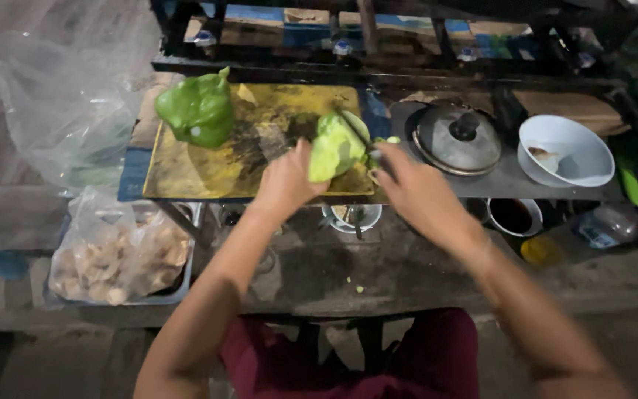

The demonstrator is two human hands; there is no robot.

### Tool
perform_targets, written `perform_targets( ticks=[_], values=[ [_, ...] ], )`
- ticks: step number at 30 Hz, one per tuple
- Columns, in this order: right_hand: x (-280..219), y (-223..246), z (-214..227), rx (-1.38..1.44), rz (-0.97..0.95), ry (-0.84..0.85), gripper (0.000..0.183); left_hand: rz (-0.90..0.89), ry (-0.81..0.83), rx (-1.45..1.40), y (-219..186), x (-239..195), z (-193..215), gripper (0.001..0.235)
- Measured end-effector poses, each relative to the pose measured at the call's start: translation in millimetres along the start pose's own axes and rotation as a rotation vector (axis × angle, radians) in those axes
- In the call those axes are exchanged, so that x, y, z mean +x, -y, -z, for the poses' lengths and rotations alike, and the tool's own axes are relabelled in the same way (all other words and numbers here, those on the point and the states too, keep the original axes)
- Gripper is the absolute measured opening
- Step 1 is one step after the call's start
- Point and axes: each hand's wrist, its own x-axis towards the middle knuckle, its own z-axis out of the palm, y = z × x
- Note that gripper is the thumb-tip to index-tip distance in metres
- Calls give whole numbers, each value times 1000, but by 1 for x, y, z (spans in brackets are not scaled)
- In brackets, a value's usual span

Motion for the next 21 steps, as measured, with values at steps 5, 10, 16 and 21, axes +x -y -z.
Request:
perform_targets(
  ticks=[5, 10, 16, 21],
  values=[
    [-34, -8, -13, 100, -188, -20, 40, -38, 0, -84, 30, 13, 10, 66],
    [-38, -22, -31, 145, -89, -68, 35, -159, -383, 224, 8, 4, -9, 95],
    [-32, -10, -35, 87, -82, -81, 35, -64, -346, 176, -16, -4, -6, 87],
    [-28, -7, -30, 50, -91, -45, 34, -114, -407, 142, -14, -5, -7, 84]
  ],
)
